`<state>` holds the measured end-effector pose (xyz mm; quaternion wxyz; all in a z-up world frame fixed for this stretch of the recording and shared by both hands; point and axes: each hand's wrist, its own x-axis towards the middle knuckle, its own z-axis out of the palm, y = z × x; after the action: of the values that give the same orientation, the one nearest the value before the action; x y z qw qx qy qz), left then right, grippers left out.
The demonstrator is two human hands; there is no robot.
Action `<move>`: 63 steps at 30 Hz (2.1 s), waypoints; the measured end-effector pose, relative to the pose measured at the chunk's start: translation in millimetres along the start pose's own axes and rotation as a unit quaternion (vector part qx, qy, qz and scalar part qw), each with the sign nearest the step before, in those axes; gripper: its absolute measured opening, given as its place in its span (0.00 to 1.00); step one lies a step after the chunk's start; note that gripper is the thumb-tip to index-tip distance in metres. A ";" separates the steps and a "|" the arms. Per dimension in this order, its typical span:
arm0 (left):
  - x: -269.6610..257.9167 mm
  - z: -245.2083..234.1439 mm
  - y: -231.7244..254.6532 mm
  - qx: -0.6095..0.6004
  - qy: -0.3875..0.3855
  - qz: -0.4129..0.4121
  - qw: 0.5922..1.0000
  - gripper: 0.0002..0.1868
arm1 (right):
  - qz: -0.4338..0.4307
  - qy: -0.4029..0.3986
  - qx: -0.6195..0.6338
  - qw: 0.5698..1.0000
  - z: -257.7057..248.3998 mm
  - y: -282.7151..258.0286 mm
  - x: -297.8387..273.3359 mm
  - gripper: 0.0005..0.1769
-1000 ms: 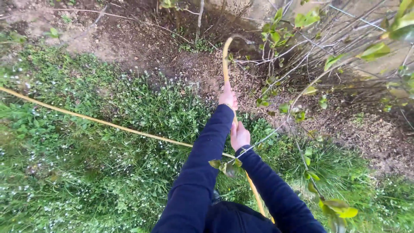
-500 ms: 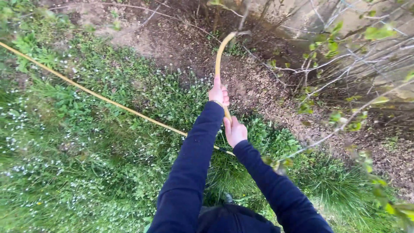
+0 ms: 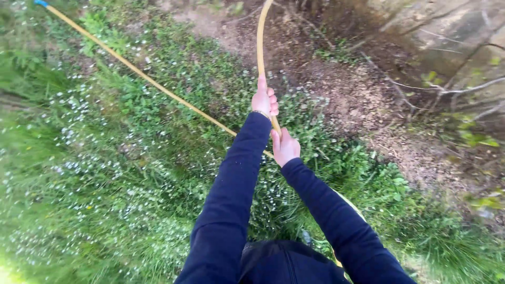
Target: The person pulls a yellow garden hose by hand across an outdoor grassy area containing saplings and a wire fence.
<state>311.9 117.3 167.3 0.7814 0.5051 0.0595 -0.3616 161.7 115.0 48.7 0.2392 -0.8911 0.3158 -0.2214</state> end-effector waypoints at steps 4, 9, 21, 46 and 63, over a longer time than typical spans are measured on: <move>2.6 -69.4 35.5 0.008 0.034 0.018 0.999 0.31 | -0.039 -0.031 0.012 0.999 48.6 -53.2 -9.4 0.30; -15.5 -107.1 85.8 -0.005 0.020 0.015 1.000 0.32 | -0.028 -0.046 0.033 0.998 75.1 -106.1 -9.0 0.29; 35.6 -58.4 89.5 -0.036 -0.053 0.003 0.998 0.34 | 0.046 -0.045 -0.004 0.998 35.8 -100.3 52.7 0.28; 218.5 -7.8 206.5 -0.083 -0.006 -0.009 0.996 0.36 | 0.046 -0.032 -0.019 0.998 73.7 -141.2 260.4 0.35; 233.3 59.3 343.8 -0.131 0.052 -0.005 0.990 0.31 | 0.067 -0.046 -0.014 0.997 -27.3 -255.2 355.9 0.34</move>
<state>681.3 28.6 345.5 0.8348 0.4164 0.1495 -0.3277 513.4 44.3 301.3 0.2549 -0.8804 0.3669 -0.1593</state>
